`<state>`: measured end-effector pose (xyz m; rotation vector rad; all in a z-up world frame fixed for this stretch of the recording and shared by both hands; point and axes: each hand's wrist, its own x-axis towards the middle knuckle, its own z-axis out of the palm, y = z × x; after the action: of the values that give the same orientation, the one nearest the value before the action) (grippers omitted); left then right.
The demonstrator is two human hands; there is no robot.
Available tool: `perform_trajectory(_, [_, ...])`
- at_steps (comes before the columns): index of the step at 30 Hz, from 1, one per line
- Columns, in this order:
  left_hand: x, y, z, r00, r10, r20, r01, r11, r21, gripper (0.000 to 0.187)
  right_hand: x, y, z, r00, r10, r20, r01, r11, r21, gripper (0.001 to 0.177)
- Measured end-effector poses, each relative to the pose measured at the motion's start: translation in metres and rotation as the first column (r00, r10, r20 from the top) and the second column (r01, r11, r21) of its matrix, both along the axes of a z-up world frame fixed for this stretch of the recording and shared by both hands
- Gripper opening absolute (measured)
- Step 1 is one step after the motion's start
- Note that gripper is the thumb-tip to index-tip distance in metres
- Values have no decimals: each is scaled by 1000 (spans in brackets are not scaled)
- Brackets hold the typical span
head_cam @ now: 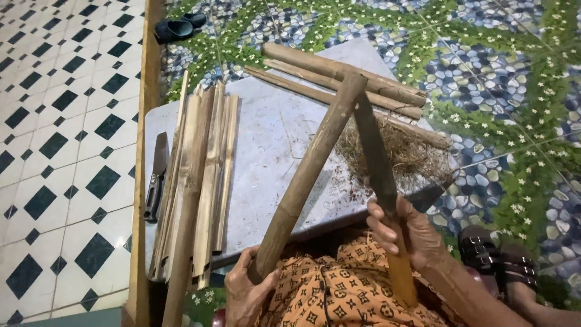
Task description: Using a knife to scrape and shave long strips of bamboo while sitting on the floor.
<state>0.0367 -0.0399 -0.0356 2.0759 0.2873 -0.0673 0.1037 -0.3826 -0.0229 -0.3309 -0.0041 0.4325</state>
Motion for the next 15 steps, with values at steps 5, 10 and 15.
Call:
perform_trajectory(5, [6, -7, 6, 994, 64, -94, -60, 997, 47, 54, 12, -1, 1, 997, 1, 80, -1, 1000, 3, 42])
perform_trajectory(10, [7, -6, 2, 993, 52, -103, -49, 998, 26, 55, 10, 7, 5, 999, 29, 16, -27, 992, -123, 29])
perform_trajectory(15, [12, -7, -2, 994, 31, -109, -26, 999, 48, 58, 15, -1, -14, 1000, 4, -4, -5, 987, -163, 36])
